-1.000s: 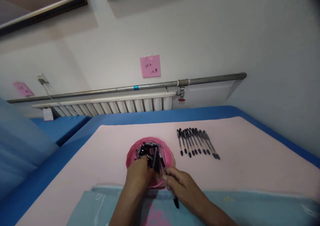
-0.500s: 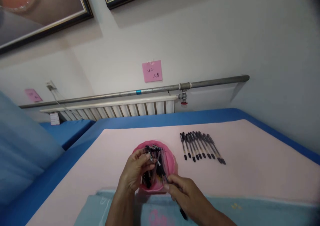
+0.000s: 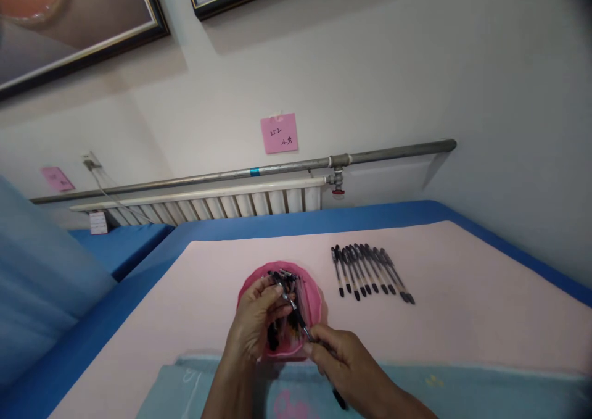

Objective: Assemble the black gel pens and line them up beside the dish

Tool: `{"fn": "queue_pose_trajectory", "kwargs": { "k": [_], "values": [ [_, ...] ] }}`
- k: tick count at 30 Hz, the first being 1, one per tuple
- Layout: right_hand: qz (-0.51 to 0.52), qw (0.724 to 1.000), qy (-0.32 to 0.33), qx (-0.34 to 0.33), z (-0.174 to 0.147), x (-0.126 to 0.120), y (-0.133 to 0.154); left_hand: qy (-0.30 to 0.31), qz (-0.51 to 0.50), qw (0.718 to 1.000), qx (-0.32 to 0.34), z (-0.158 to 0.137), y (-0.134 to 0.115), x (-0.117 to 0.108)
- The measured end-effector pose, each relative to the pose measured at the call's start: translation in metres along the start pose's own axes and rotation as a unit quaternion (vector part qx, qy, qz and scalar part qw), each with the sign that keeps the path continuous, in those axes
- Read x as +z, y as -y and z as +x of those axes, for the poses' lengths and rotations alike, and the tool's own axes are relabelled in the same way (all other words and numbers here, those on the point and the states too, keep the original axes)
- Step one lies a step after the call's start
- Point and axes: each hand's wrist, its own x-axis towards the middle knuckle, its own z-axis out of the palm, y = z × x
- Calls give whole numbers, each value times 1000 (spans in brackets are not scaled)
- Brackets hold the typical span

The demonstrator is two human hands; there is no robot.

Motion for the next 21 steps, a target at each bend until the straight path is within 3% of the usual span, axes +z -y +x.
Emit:
{"fn": "queue_pose_trajectory", "kwargs": {
  "k": [6,11,15,21],
  "values": [
    [15,1000,3,7,-2,2,0,-3,3,1000,9,0,2,1],
    [54,998,-6,17,1,-2,7,28,19,999,6,-6,10,14],
    [89,994,-54,20,4,-3,13,62,23,998,-3,-8,22,23],
    [114,988,-104,8,9,-10,10,66,66,996,-1,-3,29,22]
  ]
}}
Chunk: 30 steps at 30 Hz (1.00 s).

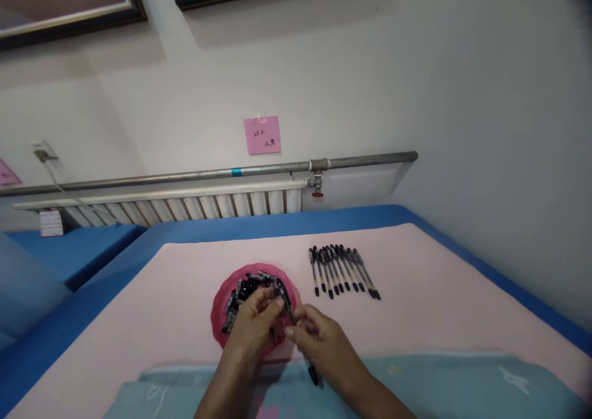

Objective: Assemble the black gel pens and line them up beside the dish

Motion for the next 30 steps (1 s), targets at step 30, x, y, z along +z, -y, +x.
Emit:
{"fn": "queue_pose_trajectory", "kwargs": {
  "k": [30],
  "values": [
    [-474,836,-270,61,56,-160,-37,-145,149,974,90,10,-20,-51]
  ]
}}
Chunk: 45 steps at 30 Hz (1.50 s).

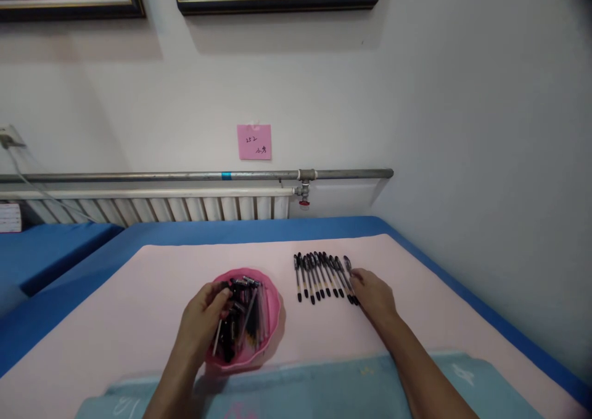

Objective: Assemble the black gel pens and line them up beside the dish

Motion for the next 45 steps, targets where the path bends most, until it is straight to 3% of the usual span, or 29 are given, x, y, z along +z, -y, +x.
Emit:
{"fn": "queue_pose_trajectory", "kwargs": {
  "k": [4,8,13,16,18,22,27,31,34,37,39,41,45],
  "values": [
    [31,999,-10,-12,0,3,-1,-53,-12,998,15,11,9,-2],
    [83,995,-39,-27,-1,0,2,-100,47,992,55,15,11,0],
    [173,978,-52,-105,-26,-1,32,-112,116,983,93,11,5,-2],
    [208,963,-10,-173,-55,0,59,-65,154,980,106,7,4,1],
    [231,938,43,-253,-73,1,75,-15,198,973,116,4,4,5],
    [244,918,91,-297,-90,-1,89,49,305,944,117,-4,5,11],
    [241,923,83,-289,-87,-2,88,41,368,925,82,-12,12,15],
    [249,920,111,-281,-87,-2,89,47,376,923,66,-11,9,14],
    [294,916,136,-236,-91,-4,94,33,354,933,65,-12,0,15],
    [385,888,208,-141,-97,-5,101,81,306,942,110,-21,-6,28],
    [448,853,255,-83,-101,-3,105,161,297,929,152,-31,-7,40],
    [487,827,275,-51,-104,-2,108,198,307,913,182,-39,-5,50],
    [506,820,266,-10,-104,-4,110,213,321,903,192,-37,-3,48]
  ]
}}
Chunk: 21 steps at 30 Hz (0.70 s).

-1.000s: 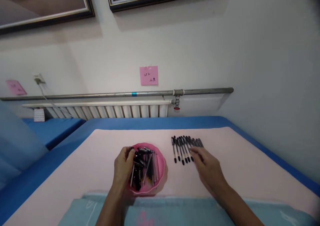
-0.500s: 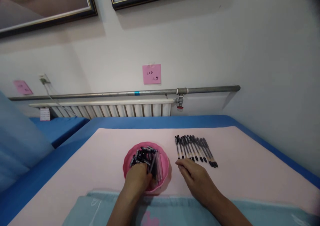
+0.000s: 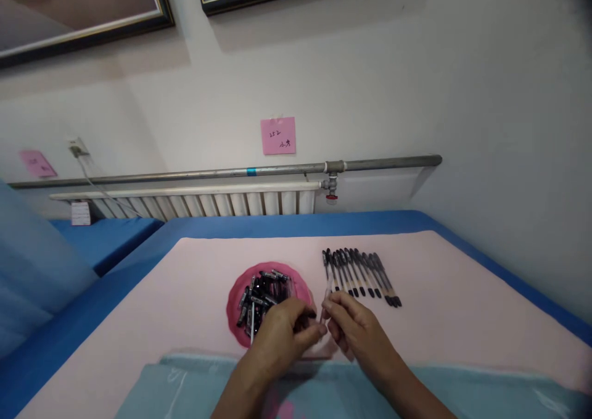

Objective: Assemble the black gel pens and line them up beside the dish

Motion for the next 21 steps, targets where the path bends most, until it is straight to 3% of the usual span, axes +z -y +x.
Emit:
{"fn": "queue_pose_trajectory", "kwargs": {
  "k": [4,7,10,21],
  "values": [
    [21,999,-31,16,0,-4,7,-57,150,977,-143,6,16,-12],
    [15,999,-26,17,-2,-4,9,-15,242,946,-217,9,21,-13],
    [7,1000,-16,15,-3,-3,9,6,255,940,-228,10,20,-8],
    [-53,998,-7,12,0,-4,7,0,203,957,-210,16,26,-5]
  ]
}}
